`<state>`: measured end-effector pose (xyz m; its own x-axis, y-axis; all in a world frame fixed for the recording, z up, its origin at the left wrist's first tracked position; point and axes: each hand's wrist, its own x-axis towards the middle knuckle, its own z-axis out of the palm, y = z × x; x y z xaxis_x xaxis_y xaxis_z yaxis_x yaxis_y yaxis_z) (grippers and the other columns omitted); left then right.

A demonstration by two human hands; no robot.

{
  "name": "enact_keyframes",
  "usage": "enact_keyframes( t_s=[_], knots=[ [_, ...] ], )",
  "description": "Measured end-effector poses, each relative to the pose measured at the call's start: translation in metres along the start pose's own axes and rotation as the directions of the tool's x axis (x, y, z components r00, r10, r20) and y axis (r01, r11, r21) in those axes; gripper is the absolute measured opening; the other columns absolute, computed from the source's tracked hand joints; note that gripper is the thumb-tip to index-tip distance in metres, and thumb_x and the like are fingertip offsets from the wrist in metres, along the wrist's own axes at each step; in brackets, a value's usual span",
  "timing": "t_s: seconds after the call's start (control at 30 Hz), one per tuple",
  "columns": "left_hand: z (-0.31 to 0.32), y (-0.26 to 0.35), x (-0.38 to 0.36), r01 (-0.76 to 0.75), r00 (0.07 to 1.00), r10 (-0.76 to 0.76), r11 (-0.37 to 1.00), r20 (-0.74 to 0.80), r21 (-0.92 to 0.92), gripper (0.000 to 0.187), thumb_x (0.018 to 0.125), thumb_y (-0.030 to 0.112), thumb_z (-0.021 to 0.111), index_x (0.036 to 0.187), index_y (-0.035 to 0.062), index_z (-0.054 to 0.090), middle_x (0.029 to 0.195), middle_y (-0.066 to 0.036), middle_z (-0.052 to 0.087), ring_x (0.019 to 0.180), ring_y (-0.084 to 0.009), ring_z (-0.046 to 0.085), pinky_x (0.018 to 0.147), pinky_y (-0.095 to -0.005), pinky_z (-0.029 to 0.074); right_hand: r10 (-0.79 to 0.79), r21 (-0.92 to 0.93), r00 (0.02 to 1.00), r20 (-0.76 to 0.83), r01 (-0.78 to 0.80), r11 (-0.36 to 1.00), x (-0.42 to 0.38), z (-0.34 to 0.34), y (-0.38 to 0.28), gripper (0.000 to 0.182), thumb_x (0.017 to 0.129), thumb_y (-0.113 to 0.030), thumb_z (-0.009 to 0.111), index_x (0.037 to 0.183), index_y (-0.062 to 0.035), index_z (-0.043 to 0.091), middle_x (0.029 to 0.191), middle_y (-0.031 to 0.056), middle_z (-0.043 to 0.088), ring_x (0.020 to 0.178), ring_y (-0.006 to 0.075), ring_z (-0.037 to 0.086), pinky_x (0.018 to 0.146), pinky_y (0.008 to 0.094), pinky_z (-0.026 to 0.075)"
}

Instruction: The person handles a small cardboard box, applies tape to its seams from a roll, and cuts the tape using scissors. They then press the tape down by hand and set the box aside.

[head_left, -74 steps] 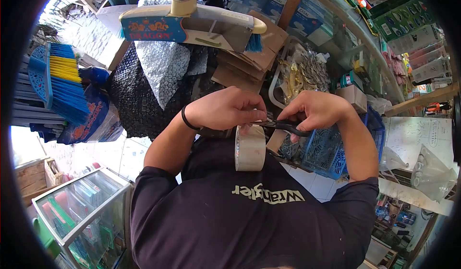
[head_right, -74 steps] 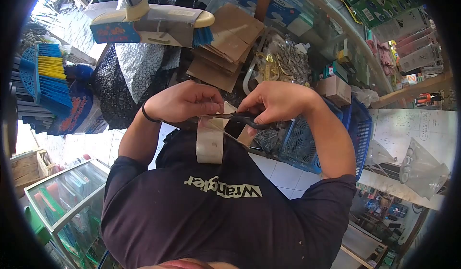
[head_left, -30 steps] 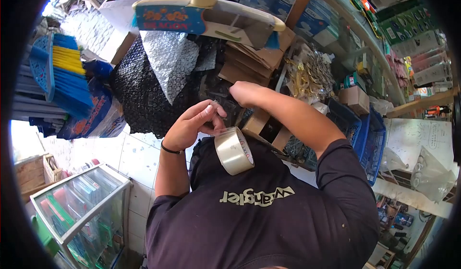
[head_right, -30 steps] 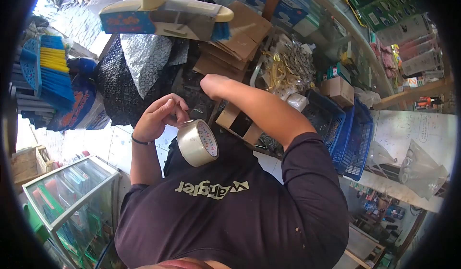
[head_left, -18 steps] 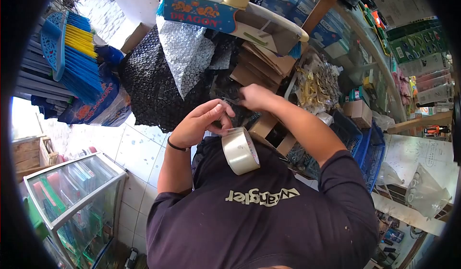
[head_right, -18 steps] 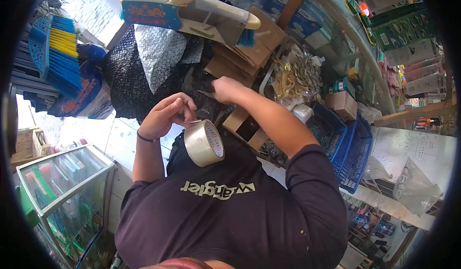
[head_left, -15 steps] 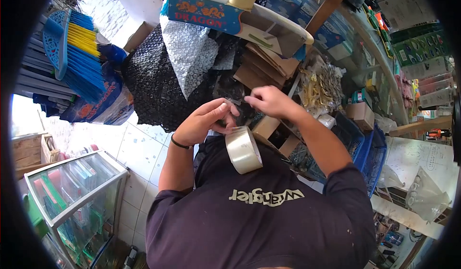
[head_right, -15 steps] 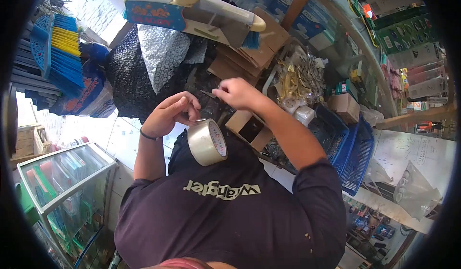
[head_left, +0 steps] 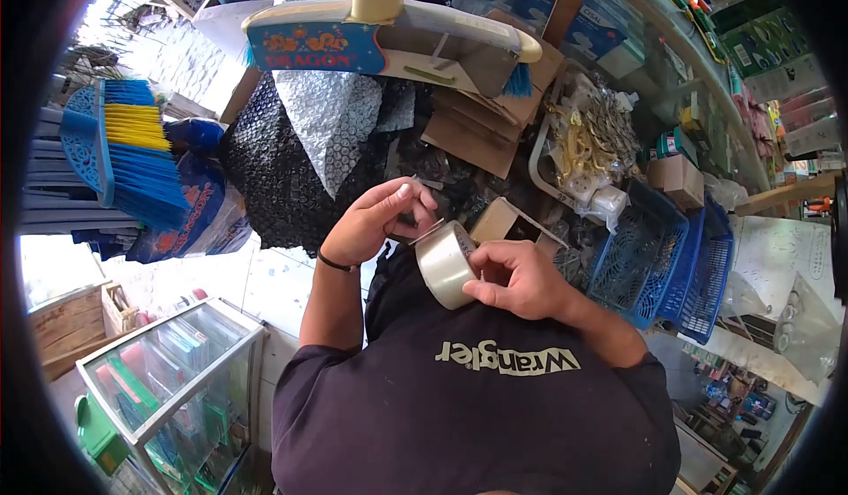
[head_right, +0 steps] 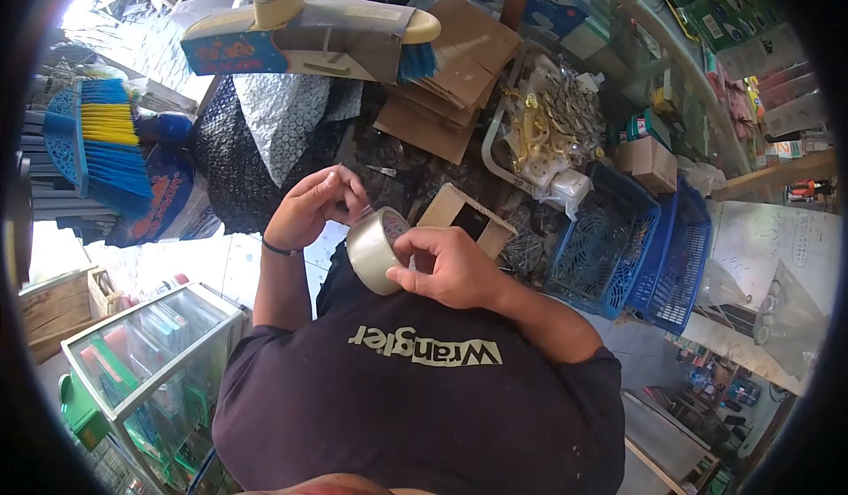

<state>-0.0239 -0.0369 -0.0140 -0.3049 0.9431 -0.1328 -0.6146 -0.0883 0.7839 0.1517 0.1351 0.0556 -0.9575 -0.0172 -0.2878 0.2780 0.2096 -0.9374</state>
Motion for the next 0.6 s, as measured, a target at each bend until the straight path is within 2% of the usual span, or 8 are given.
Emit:
enact_keyframes(
  t_s=[0.07,0.17,0.3,0.6],
  knots=[
    [0.000,0.002,-0.003,-0.008,1.000,0.008,1.000,0.001,-0.007,0.037,0.102,0.032,0.038,0.103,-0.0008,0.056,0.082,-0.006,0.062,0.084,-0.0134,0.062,0.079,-0.0290,0.053,0.060,0.115,0.998,-0.015,-0.058,0.992,0.001,0.001,0.005,0.022,0.083,-0.018,0.072,0.091,-0.0012,0.063,0.070,-0.0050,0.055,0.060,0.0009,0.046,0.053,0.0191,0.037],
    [-0.003,0.002,-0.007,-0.030,1.000,0.030,1.000,-0.009,-0.002,0.042,0.102,0.034,0.038,0.104,-0.0044,0.054,0.086,-0.011,0.063,0.082,-0.0155,0.063,0.076,-0.0299,0.054,0.083,0.137,0.996,0.015,-0.084,0.987,0.004,0.000,0.005,0.023,0.083,-0.021,0.071,0.089,-0.0009,0.062,0.074,-0.0036,0.055,0.062,0.0016,0.046,0.054,0.0209,0.037],
    [-0.004,0.002,-0.008,-0.045,0.999,0.045,0.999,-0.024,0.000,0.044,0.101,0.036,0.039,0.105,-0.0059,0.053,0.091,-0.014,0.062,0.082,-0.0168,0.064,0.076,-0.0310,0.055,0.058,0.107,0.998,0.032,-0.061,0.992,0.009,-0.001,0.004,0.022,0.083,-0.020,0.071,0.089,-0.0014,0.062,0.072,-0.0038,0.053,0.061,0.0020,0.044,0.054,0.0209,0.037],
    [-0.005,-0.001,-0.006,-0.102,0.995,0.102,0.994,0.004,-0.037,0.043,0.101,0.036,0.040,0.108,-0.0044,0.052,0.092,-0.014,0.062,0.088,-0.0195,0.063,0.080,-0.0334,0.053,0.084,0.103,0.995,0.053,-0.089,0.991,0.014,-0.005,0.001,0.022,0.083,-0.021,0.071,0.088,-0.0018,0.061,0.071,-0.0044,0.051,0.061,0.0018,0.044,0.054,0.0209,0.037]
  ],
)
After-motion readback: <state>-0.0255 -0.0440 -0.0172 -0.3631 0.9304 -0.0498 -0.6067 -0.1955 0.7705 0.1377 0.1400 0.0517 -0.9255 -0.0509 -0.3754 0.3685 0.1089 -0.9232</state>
